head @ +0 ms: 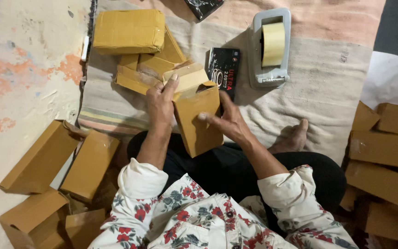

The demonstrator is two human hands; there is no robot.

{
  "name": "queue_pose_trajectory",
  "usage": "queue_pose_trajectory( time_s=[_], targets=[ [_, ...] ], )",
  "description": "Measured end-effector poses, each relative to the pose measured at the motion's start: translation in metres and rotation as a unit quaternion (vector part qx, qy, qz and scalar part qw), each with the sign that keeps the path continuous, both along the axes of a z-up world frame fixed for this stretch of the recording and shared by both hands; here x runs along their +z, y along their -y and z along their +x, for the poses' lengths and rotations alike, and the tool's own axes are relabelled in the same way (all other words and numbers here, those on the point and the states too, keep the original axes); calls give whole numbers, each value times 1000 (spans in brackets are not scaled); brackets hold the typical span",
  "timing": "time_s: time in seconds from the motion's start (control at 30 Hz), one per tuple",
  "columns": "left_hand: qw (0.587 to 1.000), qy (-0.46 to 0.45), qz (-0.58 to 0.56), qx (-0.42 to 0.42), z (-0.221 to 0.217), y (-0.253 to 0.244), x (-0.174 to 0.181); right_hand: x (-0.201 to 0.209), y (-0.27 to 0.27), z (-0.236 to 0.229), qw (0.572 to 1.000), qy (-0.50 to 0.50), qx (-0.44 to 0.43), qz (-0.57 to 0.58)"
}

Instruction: The person opens a smartwatch box, places the watch and its accessories into a cardboard shipping box, and seals the box with packing tape. The person repeats this process for multiple smartwatches, stacking the sealed boxes to the side.

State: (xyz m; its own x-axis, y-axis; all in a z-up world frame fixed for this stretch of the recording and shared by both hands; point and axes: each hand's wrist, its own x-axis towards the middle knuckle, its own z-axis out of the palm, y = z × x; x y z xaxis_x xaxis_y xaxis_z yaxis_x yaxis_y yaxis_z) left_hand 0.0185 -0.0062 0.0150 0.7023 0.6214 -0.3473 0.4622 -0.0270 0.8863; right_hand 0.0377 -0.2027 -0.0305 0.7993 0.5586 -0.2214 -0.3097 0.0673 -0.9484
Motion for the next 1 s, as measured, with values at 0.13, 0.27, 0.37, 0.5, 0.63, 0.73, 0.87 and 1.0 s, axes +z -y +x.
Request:
queue_pose_trajectory(
  time_s=[0.13, 0.27, 0.37, 0.5, 0.63, 0.73, 0.87, 1.0],
  targets=[
    [974, 115, 119, -158, -5, 29, 9, 5, 9, 12, 997, -4, -75, -15],
    [940, 127, 233, -213, -12, 54, 10, 10, 39, 25, 995, -25, -77, -52],
    [953, 139, 190, -192, -9, 60, 13, 19, 53, 26, 994, -7, -101, -38],
    [956, 217, 142, -134, -7, 65, 19, 31, 55, 26, 986, 37, -96, -135],
    [938, 153, 237, -199, -11, 67, 24, 29, 61, 34, 977, 83, -35, -192],
    [900, 169, 312, -255, -10, 67, 30, 18, 68, 35, 985, 104, -21, -134],
    [866, 63, 394, -300, -5, 70, 38, 1, 59, 28, 944, 276, -45, -176],
    [817, -67, 446, -359, -2, 75, 42, -3, 45, 26, 931, 280, -90, -218]
  ],
)
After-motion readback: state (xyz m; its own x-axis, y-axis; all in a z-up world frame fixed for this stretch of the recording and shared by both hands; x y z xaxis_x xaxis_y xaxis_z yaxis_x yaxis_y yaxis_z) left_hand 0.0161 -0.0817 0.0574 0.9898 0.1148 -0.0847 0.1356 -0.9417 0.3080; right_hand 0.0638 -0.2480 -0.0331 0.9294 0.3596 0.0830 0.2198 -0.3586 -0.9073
